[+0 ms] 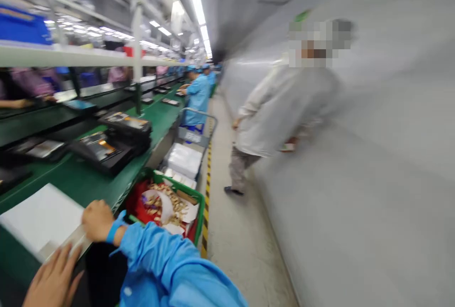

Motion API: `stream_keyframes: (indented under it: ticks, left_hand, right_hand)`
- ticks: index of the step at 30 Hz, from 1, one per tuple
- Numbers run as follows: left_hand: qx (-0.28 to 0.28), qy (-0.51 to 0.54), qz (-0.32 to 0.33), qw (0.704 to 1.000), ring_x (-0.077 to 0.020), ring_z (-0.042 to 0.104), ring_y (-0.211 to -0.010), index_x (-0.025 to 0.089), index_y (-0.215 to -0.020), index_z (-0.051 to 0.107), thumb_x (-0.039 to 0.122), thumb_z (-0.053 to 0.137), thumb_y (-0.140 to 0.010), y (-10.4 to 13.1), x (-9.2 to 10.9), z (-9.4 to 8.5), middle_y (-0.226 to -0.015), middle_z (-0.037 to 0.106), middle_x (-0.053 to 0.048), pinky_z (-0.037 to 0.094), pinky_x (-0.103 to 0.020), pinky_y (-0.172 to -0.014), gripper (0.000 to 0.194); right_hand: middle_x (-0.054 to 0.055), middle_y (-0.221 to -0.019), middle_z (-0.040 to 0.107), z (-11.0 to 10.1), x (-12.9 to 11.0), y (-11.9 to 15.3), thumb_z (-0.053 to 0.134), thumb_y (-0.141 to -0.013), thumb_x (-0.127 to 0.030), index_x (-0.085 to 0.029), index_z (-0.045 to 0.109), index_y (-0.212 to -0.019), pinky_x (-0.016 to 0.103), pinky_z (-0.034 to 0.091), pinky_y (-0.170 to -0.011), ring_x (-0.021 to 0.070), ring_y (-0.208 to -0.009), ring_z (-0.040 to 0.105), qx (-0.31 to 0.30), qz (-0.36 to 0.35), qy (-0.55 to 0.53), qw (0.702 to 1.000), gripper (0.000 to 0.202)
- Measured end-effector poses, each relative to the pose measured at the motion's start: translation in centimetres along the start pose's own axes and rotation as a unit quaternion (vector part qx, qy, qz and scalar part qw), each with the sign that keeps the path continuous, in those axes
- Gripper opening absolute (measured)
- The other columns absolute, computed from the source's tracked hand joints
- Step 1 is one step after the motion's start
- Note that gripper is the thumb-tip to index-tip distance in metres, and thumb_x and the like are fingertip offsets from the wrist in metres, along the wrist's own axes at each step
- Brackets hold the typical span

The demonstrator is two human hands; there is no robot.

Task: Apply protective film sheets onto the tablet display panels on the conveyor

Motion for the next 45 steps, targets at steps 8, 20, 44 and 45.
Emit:
stream_keyframes:
  ticks: [8, 20, 44, 45]
  left_hand:
    - [-0.111, -0.034, -0.071, 0.991, -0.0332, 0.036, -0.146, 0.020, -0.146, 0.049, 0.016, 0.052, -0.090, -1.3, 0.2, -0.7, -0.157, 0.042, -0.013, 0.036, -0.054, -0.115, 0.056]
    - [-0.105, 0.021, -0.092, 0.990, -0.0328, 0.030, -0.149, 0.021, -0.147, 0.044, 0.017, 0.054, -0.090, -1.1, 0.2, -0.9, -0.159, 0.039, -0.014, 0.031, -0.057, -0.117, 0.058]
    - [0.001, -0.008, -0.301, 0.954, -0.0295, 0.042, -0.140, 0.018, -0.136, 0.058, 0.002, 0.039, -0.092, 11.7, -13.3, -9.3, -0.148, 0.050, -0.015, 0.043, -0.050, -0.112, 0.051]
    - [0.000, -0.008, -0.301, 0.954, -0.0295, 0.042, -0.139, 0.018, -0.137, 0.058, 0.002, 0.039, -0.092, 11.6, -13.3, -9.3, -0.149, 0.049, -0.014, 0.043, -0.050, -0.112, 0.051]
  right_hand:
    - [0.010, -0.116, 0.058, 1.9, 0.5, -0.1, 0.058, -0.085, -0.005, -0.019, 0.061, -0.089, 0.043, 0.043, -0.099, 0.0252, -0.112, 0.047, -0.012, -0.079, -0.111, 0.991, 0.014]
    - [0.006, -0.092, 0.064, -1.7, 3.3, -1.2, 0.049, -0.096, -0.026, -0.020, 0.057, -0.099, 0.036, 0.050, -0.081, 0.0205, -0.085, 0.060, 0.093, -0.025, -0.213, 0.972, 0.010]
    - [-0.002, -0.081, 0.068, 11.7, -20.8, -5.2, 0.063, -0.083, -0.013, -0.020, 0.062, -0.092, 0.026, 0.052, -0.072, 0.0124, -0.072, 0.064, -0.302, -0.147, -0.330, 0.882, 0.012]
    - [-0.002, -0.081, 0.068, 11.6, -20.9, -5.2, 0.063, -0.083, -0.013, -0.020, 0.062, -0.092, 0.025, 0.052, -0.072, 0.0123, -0.072, 0.064, -0.302, -0.148, -0.327, 0.883, 0.012]
Point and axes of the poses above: each hand's wrist, its own y-axis away from the middle knuckle, its own z-axis out of the palm, x = y × z, the point moved 9 cm from there along -y, towards the middle knuckle
